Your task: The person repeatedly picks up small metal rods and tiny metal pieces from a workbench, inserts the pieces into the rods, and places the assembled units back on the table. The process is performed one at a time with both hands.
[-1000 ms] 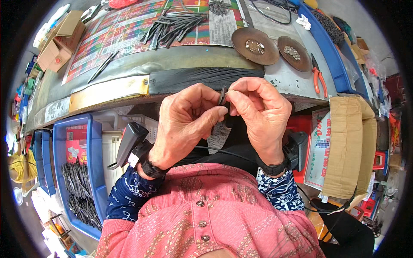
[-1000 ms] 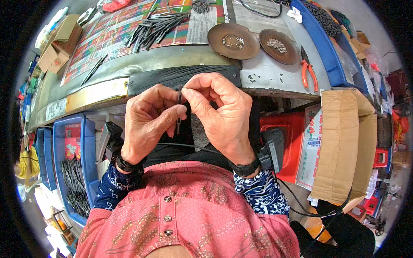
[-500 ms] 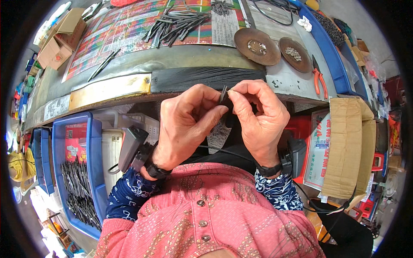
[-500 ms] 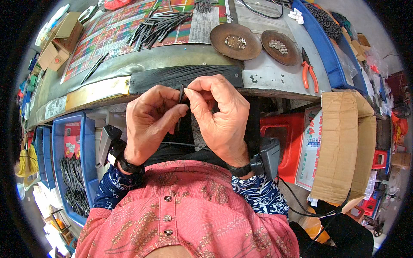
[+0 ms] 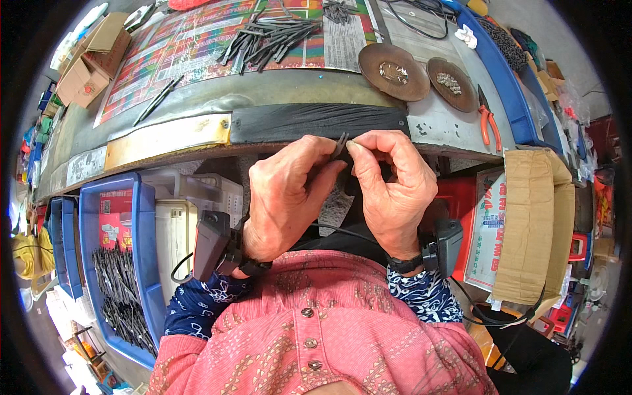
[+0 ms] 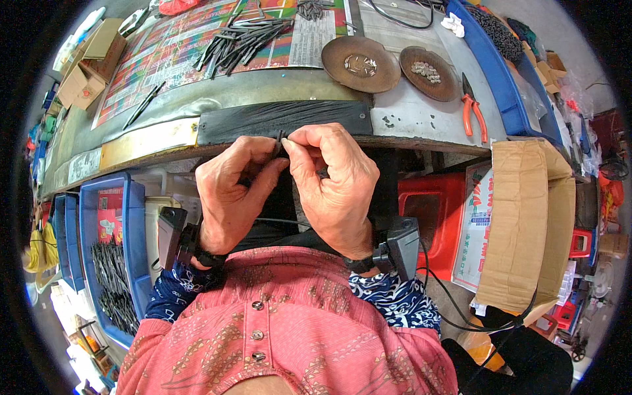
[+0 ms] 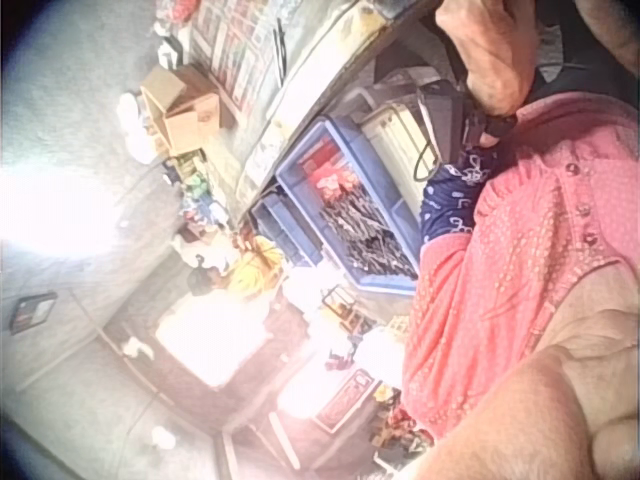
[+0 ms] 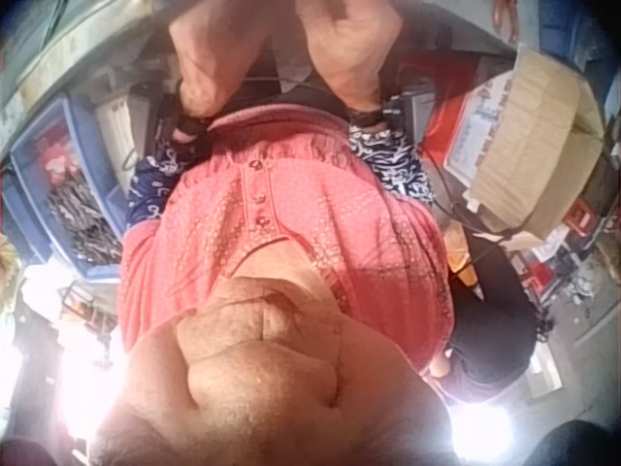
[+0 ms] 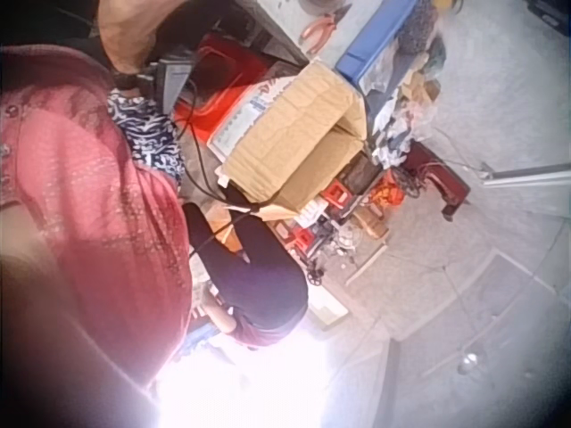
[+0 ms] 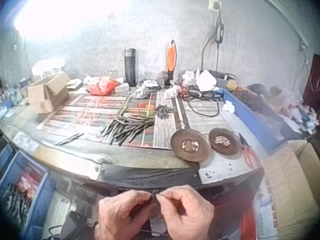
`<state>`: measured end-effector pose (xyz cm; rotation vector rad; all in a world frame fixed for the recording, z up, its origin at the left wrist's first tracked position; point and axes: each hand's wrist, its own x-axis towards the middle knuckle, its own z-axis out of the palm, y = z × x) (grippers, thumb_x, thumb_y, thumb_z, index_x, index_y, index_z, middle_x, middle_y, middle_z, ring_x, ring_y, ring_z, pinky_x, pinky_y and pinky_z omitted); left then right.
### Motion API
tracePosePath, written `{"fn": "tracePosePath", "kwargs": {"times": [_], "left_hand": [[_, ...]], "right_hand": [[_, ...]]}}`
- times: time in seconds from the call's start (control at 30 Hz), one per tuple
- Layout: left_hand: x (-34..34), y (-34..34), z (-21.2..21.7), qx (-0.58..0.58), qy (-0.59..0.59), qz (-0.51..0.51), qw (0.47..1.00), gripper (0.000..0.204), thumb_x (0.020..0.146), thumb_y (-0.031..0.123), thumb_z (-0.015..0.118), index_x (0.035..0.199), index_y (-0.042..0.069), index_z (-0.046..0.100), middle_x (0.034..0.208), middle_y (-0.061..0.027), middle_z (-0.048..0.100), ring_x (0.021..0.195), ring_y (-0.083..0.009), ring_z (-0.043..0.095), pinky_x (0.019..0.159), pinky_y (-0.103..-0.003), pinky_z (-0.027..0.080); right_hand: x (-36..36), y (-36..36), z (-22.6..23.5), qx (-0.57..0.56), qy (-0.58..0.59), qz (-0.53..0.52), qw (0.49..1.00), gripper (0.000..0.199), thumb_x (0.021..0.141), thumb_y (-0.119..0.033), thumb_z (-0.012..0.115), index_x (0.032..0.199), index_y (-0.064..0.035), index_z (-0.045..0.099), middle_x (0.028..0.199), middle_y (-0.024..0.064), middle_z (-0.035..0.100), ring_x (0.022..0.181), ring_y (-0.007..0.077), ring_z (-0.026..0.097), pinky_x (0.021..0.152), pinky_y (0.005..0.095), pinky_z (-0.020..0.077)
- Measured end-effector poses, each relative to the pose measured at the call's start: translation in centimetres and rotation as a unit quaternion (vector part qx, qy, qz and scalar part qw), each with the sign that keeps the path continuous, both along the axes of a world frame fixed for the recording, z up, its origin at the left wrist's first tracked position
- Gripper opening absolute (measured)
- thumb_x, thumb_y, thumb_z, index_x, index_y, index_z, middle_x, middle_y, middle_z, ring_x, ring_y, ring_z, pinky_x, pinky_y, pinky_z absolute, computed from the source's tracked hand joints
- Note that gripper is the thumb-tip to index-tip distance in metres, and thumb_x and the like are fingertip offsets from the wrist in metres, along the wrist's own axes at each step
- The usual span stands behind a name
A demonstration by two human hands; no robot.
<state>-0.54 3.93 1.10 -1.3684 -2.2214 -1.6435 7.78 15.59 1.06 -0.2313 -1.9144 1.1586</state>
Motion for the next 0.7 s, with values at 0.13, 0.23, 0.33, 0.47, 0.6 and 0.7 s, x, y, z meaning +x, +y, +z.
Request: {"fn": "tracePosePath", "kwargs": {"times": [0.13,0.23,0.33,0.47,0.6,0.7], "left_hand": [[-0.07,0.30,-0.03,0.009,0.021,-0.007,1.000,0.019,0.076,0.001,0.072,0.092,0.002,0.060,0.075,-0.0130,0.062,0.064,-0.0268,0.064,0.056,-0.031,0.051],[-0.20,0.28,0.01,0.013,-0.007,-0.029,0.999,0.019,0.076,0.001,0.072,0.091,0.002,0.060,0.073,-0.0120,0.063,0.061,-0.0226,0.063,0.055,-0.030,0.050],[-0.01,0.23,0.06,0.003,-0.077,-0.056,0.995,0.016,0.080,-0.003,0.070,0.093,0.000,0.061,0.070,-0.0053,0.062,0.058,-0.0097,0.057,0.052,-0.024,0.046],[0.05,-0.11,0.25,0.012,-0.247,-0.084,0.965,0.013,0.083,-0.005,0.068,0.094,-0.001,0.061,0.069,-0.0010,0.061,0.055,-0.0030,0.051,0.049,-0.020,0.041],[-0.12,-0.15,0.31,0.000,-0.220,-0.064,0.973,0.016,0.079,-0.001,0.071,0.091,0.001,0.060,0.070,-0.0078,0.062,0.056,-0.0116,0.057,0.053,-0.025,0.047],[0.08,0.14,0.20,0.023,-0.039,-0.030,0.999,0.015,0.079,-0.002,0.069,0.091,0.001,0.060,0.072,-0.0089,0.062,0.058,-0.0155,0.060,0.054,-0.026,0.048]], "right_hand": [[-0.05,0.01,0.06,0.000,0.007,-0.014,1.000,0.008,0.085,0.003,0.067,0.091,0.0037,0.062,0.081,0.0040,0.063,0.066,0.0072,0.057,0.058,0.0213,0.0470],[-0.03,0.03,0.05,0.002,0.007,-0.015,1.000,0.011,0.082,0.004,0.068,0.089,0.0016,0.060,0.081,0.0087,0.064,0.069,0.0143,0.063,0.060,0.0258,0.0517],[0.05,0.02,0.05,-0.036,0.009,-0.012,0.999,0.011,0.082,0.004,0.068,0.089,0.0015,0.060,0.081,0.0085,0.064,0.069,0.0140,0.063,0.061,0.0259,0.0516],[-0.02,-0.08,-0.06,-0.029,0.002,-0.012,1.000,0.009,0.083,0.003,0.068,0.089,0.0015,0.061,0.081,0.0083,0.064,0.070,0.0136,0.063,0.062,0.0259,0.0513],[-0.16,-0.21,-0.16,-0.048,0.000,-0.012,0.999,0.008,0.084,0.003,0.068,0.089,0.0014,0.061,0.080,0.0080,0.065,0.070,0.0132,0.063,0.063,0.0257,0.0510],[-0.17,-0.31,-0.20,-0.064,0.007,-0.008,0.998,0.008,0.084,0.002,0.068,0.089,0.0014,0.061,0.080,0.0078,0.065,0.069,0.0129,0.063,0.063,0.0254,0.0510]]}}
